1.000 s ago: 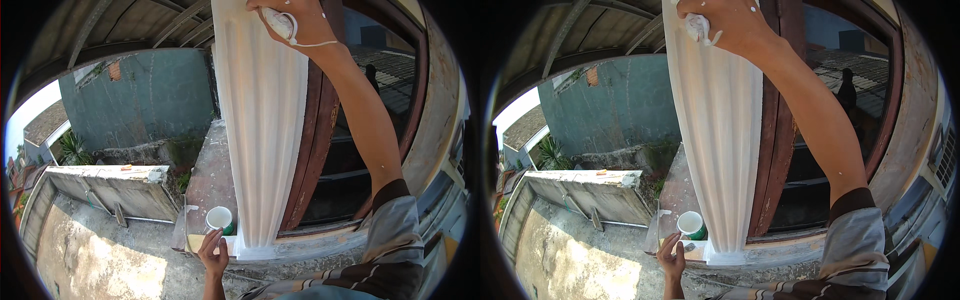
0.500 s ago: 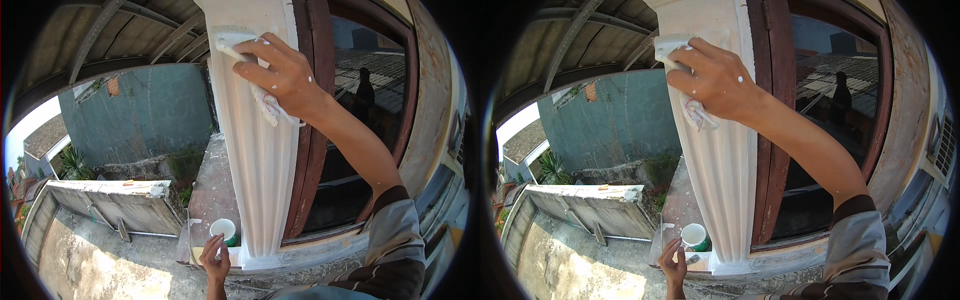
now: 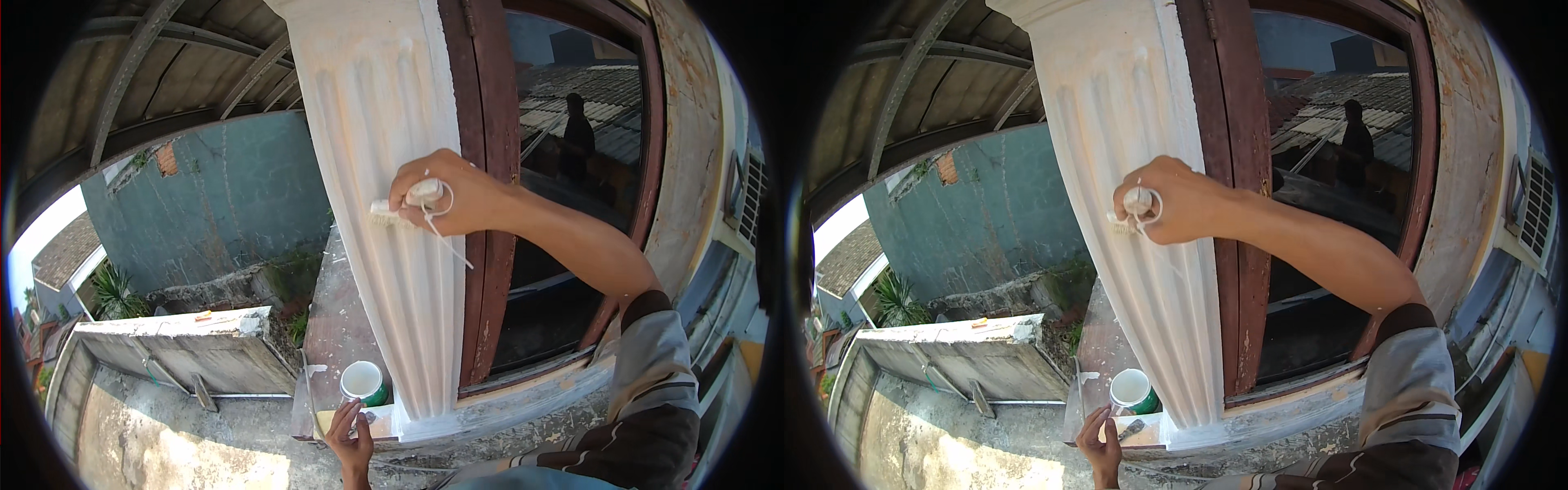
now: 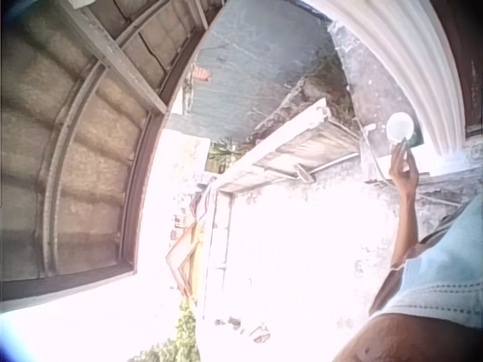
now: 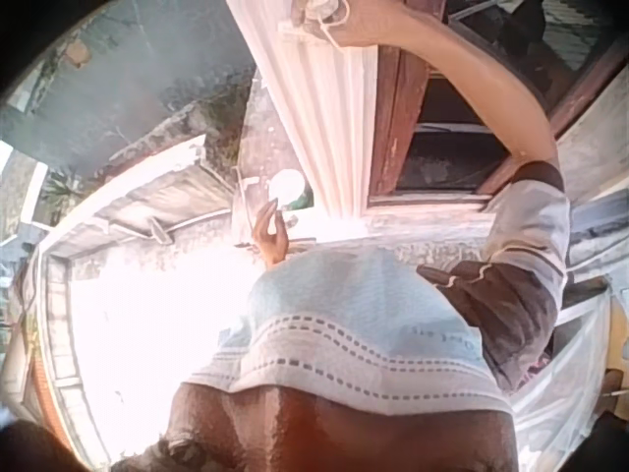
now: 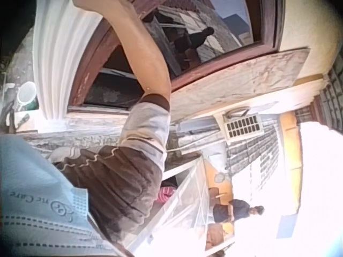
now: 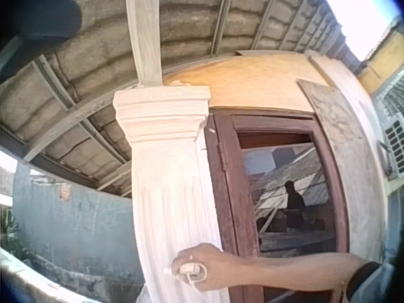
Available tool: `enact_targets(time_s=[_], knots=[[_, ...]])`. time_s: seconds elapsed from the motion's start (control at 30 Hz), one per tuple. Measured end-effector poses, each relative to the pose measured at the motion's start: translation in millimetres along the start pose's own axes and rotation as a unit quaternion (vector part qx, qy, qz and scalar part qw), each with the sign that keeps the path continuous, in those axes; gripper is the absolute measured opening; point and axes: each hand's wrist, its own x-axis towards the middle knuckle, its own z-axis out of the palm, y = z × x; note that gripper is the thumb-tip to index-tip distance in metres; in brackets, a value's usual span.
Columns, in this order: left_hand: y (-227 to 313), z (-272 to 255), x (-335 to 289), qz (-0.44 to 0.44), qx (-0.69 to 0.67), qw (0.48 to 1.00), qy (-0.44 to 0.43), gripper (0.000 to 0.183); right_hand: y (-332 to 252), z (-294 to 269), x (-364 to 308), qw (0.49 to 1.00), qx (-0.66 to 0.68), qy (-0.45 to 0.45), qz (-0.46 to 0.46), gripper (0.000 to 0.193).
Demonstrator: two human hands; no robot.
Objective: The person paints a white decorative trim and a wooden window frame with a paint brush, using white paint from a paint bucket.
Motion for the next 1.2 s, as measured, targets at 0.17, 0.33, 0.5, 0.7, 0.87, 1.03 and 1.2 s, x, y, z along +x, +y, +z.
enact_targets(time_s=[0.17, 0.33, 0.5, 0.7, 0.87, 1.03, 1.2], knots=[[6, 19, 9, 0.012, 0.000, 1.000, -0.002, 0.023, -16, -145, 73, 0.943, -0.219, 0.169, -0.187, 0.017], [13, 23, 11, 0.015, 0.025, 0.999, 0.019, 0.022, 5, -136, 73, 0.781, -0.484, 0.201, -0.339, 0.019], [7, 24, 3, 0.016, 0.024, 0.999, 0.019, 0.022, 10, 0, -56, 0.833, -0.469, 0.084, -0.281, 0.013], [14, 33, 10, 0.018, 0.034, 0.999, 0.015, 0.023, -16, -67, -7, 0.811, -0.428, 0.214, -0.337, 0.017], [21, 50, 19, 0.033, 0.021, 0.999, 0.022, 0.023, 10, -89, 42, 0.761, -0.522, 0.201, -0.328, 0.026], [9, 39, 2, 0.012, 0.024, 0.999, 0.028, 0.024, 4, 57, -77, 0.854, -0.410, -0.008, -0.321, 0.013], [10, 32, -4, -0.009, 0.023, 1.000, 0.019, 0.024, 1, 29, -45, 0.983, 0.032, -0.176, -0.049, 0.018]])
